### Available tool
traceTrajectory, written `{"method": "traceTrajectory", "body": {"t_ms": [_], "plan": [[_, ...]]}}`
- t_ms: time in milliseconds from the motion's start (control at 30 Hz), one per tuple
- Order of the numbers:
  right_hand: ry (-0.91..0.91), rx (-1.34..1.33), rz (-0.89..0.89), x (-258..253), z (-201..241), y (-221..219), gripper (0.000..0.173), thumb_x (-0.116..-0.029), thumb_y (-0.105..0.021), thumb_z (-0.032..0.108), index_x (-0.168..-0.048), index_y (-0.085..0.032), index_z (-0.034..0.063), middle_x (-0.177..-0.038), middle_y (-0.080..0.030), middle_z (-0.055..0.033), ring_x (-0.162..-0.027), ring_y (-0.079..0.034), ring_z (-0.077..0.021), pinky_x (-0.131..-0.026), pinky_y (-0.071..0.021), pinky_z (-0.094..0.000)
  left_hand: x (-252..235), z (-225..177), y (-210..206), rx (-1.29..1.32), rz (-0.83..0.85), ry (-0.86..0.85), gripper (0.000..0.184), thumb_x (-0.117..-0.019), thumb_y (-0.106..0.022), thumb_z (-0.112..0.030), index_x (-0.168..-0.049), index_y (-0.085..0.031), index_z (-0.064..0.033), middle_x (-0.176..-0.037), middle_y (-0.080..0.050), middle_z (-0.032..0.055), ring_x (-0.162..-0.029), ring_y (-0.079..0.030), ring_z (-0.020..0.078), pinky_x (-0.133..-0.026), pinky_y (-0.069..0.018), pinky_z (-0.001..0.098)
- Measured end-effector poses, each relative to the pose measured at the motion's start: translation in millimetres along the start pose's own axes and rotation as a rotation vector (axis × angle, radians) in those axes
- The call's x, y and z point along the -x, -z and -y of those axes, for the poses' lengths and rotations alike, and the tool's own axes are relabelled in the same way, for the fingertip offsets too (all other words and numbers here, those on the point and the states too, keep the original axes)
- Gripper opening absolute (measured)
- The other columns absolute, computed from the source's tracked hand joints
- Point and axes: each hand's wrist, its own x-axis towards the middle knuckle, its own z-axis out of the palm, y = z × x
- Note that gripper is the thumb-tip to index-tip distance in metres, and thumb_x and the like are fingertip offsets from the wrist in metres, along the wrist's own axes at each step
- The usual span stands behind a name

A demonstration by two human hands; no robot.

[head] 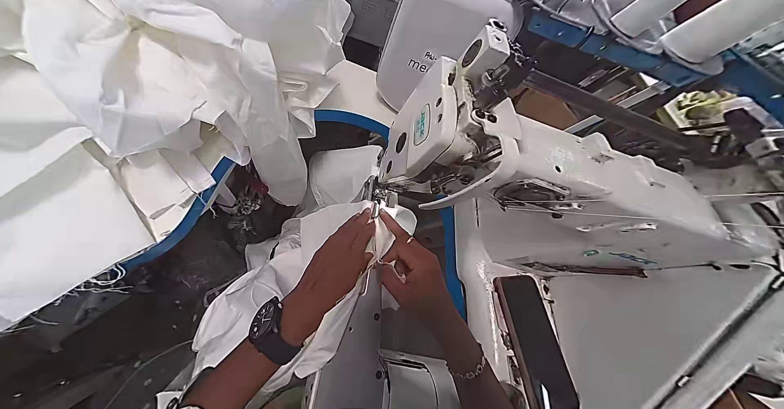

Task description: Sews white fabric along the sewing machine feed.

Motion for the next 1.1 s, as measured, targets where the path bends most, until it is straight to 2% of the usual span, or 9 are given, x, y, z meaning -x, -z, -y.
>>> {"method": "traceTrajectory", "body": {"t_ms": [200,400,533,600,733,833,900,1000,1100], "plan": [[-0.048,-0.01,-0.156,-10,8,-19,0.02,-0.0831,-0.069,0.013,-0.073,-0.064,-0.0029,-0.131,-0.066,-0.0253,-0.065,-0.054,0.0028,-0.058,-0.0423,-0.0139,-8,1,-1,0.082,-0.02,-0.023,0.026,-0.0943,-0.051,0.008,-0.117,-0.065,0.0077,-0.137,-0.06,0.0308,-0.128,-0.06,0.0475,-0.101,-0.0531,0.0514],[-0.189,-0.215,-0.174,-11,8,-14,0.018,-0.0785,-0.074,0.009,-0.067,-0.062,0.0019,-0.132,-0.067,-0.0182,-0.057,-0.042,0.0109,-0.049,-0.0331,-0.0103,-8,5,-9,0.048,-0.111,-0.077,0.021,-0.0981,-0.05,0.002,-0.113,-0.064,0.006,-0.136,-0.062,0.0293,-0.126,-0.061,0.0462,-0.1,-0.0544,0.0477],[-0.077,0.252,-0.236,-8,24,-24,0.017,-0.0857,-0.068,0.017,-0.077,-0.069,0.0025,-0.126,-0.07,-0.0188,-0.071,-0.062,-0.0008,-0.061,-0.0478,-0.0154,-10,6,-13,0.11,-0.125,-0.04,0.024,-0.0981,-0.048,0.003,-0.116,-0.064,0.0065,-0.139,-0.06,0.0278,-0.13,-0.059,0.0445,-0.103,-0.0524,0.0465],[-0.026,0.451,-0.288,-9,32,-33,0.016,-0.0873,-0.064,0.014,-0.084,-0.073,0.0026,-0.103,-0.069,-0.0179,-0.07,-0.065,-0.0122,-0.057,-0.0507,-0.0211,-13,8,-14,0.183,-0.101,0.032,0.026,-0.099,-0.048,0.002,-0.119,-0.063,0.009,-0.142,-0.057,0.0295,-0.131,-0.058,0.0454,-0.104,-0.0508,0.0492],[-0.029,0.637,-0.293,6,44,-34,0.019,-0.0898,-0.061,0.009,-0.091,-0.074,-0.0037,-0.08,-0.071,-0.0175,-0.064,-0.071,-0.0279,-0.052,-0.0548,-0.0382,-19,9,10,0.182,-0.02,0.11,0.023,-0.0967,-0.057,-0.002,-0.114,-0.068,0.0085,-0.116,-0.067,0.029,-0.11,-0.066,0.0444,-0.095,-0.0526,0.0556],[-0.255,0.631,-0.112,50,45,-5,0.014,-0.0842,-0.07,0.006,-0.089,-0.074,-0.0057,-0.076,-0.07,-0.0188,-0.063,-0.07,-0.0336,-0.055,-0.0559,-0.0499,6,-1,67,0.39,0.345,0.252,0.03,-0.1055,-0.051,-0.025,-0.121,-0.067,-0.0035,-0.079,-0.06,0.0038,-0.07,-0.056,0.013,-0.068,-0.0485,0.033],[-0.502,0.327,0.155,77,22,17,0.016,-0.0887,-0.071,0.011,-0.087,-0.071,-0.0048,-0.07,-0.064,-0.0124,-0.064,-0.062,-0.0252,-0.062,-0.0493,-0.0464,34,-18,76,0.418,0.441,0.358,0.03,-0.1035,-0.056,-0.015,-0.129,-0.062,0.0,-0.075,-0.059,0.0073,-0.063,-0.053,0.018,-0.064,-0.0466,0.0377],[-0.446,-0.294,0.23,91,-2,34,0.002,-0.0879,-0.067,0.009,-0.088,-0.068,0.0072,-0.077,-0.067,0.0105,-0.073,-0.063,0.0053,-0.072,-0.0537,-0.0168,55,-33,57,0.316,0.211,0.383,0.052,-0.0966,-0.064,-0.016,-0.142,-0.047,0.0031,-0.079,-0.064,0.0067,-0.062,-0.06,0.0181,-0.062,-0.0533,0.0369],[-0.259,-0.103,0.21,84,33,35,0.017,-0.0964,-0.059,0.019,-0.086,-0.063,0.0067,-0.065,-0.054,0.0094,-0.058,-0.052,0.0019,-0.057,-0.0453,-0.0186,60,-43,49,0.257,0.18,0.374,0.03,-0.0996,-0.062,-0.016,-0.12,-0.066,0.0054,-0.087,-0.07,0.0175,-0.076,-0.069,0.0327,-0.074,-0.0553,0.0524]]}}
